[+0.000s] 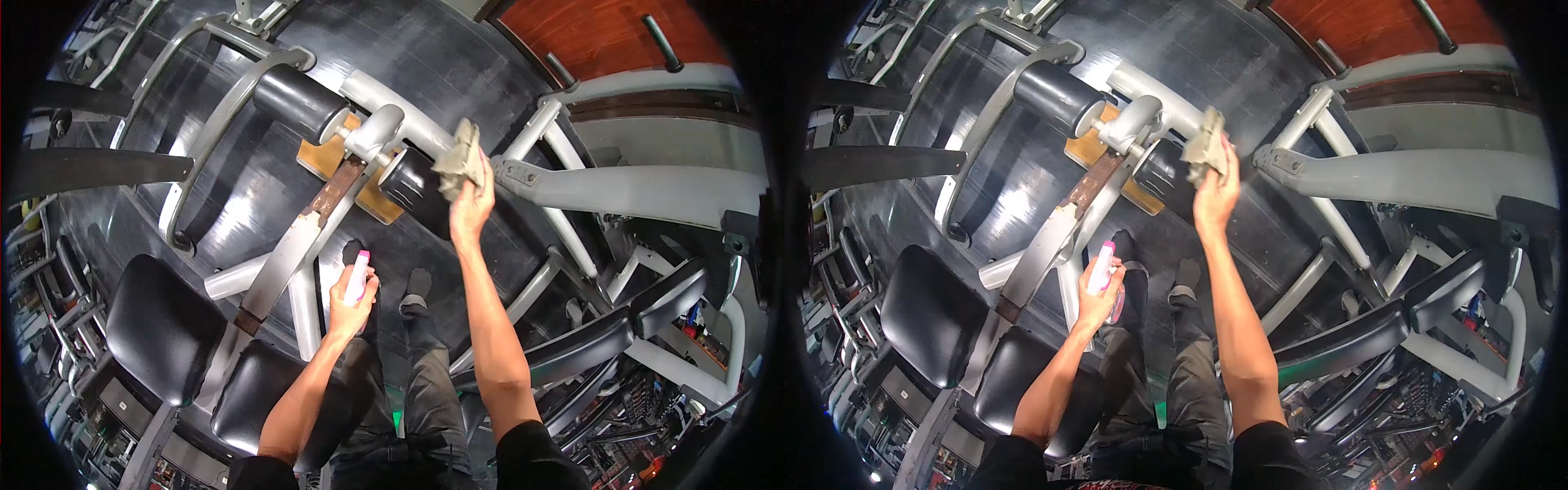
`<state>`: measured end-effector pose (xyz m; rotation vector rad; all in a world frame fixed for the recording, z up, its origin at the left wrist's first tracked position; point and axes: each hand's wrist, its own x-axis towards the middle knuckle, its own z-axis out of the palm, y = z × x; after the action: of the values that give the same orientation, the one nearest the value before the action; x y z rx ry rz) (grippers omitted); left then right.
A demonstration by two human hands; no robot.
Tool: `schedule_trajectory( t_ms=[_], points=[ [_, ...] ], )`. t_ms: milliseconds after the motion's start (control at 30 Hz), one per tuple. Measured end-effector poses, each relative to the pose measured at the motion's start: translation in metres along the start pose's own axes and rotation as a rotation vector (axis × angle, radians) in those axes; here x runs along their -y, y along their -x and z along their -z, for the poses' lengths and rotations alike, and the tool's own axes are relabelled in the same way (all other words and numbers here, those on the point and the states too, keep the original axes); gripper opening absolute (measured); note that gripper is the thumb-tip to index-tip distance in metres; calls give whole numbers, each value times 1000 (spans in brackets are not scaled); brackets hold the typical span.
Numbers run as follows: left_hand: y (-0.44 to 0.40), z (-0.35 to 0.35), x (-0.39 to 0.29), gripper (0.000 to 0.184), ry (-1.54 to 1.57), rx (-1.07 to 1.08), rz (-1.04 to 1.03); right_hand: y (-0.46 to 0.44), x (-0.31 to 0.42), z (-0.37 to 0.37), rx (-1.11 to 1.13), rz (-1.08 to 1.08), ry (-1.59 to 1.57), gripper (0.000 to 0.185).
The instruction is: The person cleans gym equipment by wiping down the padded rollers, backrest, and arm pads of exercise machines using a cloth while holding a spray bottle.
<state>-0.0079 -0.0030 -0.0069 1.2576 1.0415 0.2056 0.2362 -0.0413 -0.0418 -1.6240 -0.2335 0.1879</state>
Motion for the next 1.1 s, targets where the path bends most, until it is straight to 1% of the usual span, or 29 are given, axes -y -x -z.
schedule_trajectory(
  t_ms=[33,67,133,200,233,267,333,367,400,467,533,600,700,733,800,867,900,933,1000,1067,1100],
  points=[
    [0,0,0,14,6,-6,-10,0,4,-12,35,-3,-40,54],
    [0,0,0,14,5,-6,-9,-3,-4,-17,137,185,149,60],
    [1,-1,-2,14,9,-7,17,-6,-18,-22,432,241,589,64],
    [0,-1,-3,14,-10,-11,0,7,-22,-28,591,208,891,65],
    [0,-1,-4,14,-31,-17,-14,10,-21,-31,564,176,883,70],
    [0,0,-5,14,-30,-17,-15,11,-19,-33,564,178,883,70],
    [1,0,-5,13,-57,-9,-17,13,-17,-32,581,202,962,67],
    [2,-2,-4,13,-55,-8,-14,13,-25,-32,540,234,946,66],
    [1,-2,-4,14,-58,-10,-19,12,-27,-29,539,233,946,66],
    [1,0,-3,14,-67,-15,-26,9,-30,-22,587,328,963,67],
    [-1,1,-1,14,-66,-15,-29,10,-24,-5,582,325,954,69],
    [0,0,-4,14,-25,-24,-23,13,-20,20,570,239,973,69],
    [0,0,-6,13,21,-35,-20,20,-21,62,492,128,991,67],
    [0,0,-6,13,24,-30,-21,21,-23,75,466,73,1050,64],
    [0,0,-11,13,32,-45,-40,19,-34,98,388,8,1040,52],
    [2,0,-11,12,40,-64,-54,2,-21,99,371,-374,1120,38],
    [3,1,-10,12,17,-52,-52,-5,-45,111,345,-365,1072,36],
    [1,1,-10,12,-7,-39,-57,-11,-43,105,279,-393,1051,36],
    [-1,1,-9,11,0,-45,-65,-22,-46,82,157,-270,932,36],
    [0,2,-8,11,3,-50,-63,-30,-18,33,160,-303,683,38],
    [-1,3,-8,11,-33,-36,-74,-31,-28,13,210,-182,717,41]
  ],
)
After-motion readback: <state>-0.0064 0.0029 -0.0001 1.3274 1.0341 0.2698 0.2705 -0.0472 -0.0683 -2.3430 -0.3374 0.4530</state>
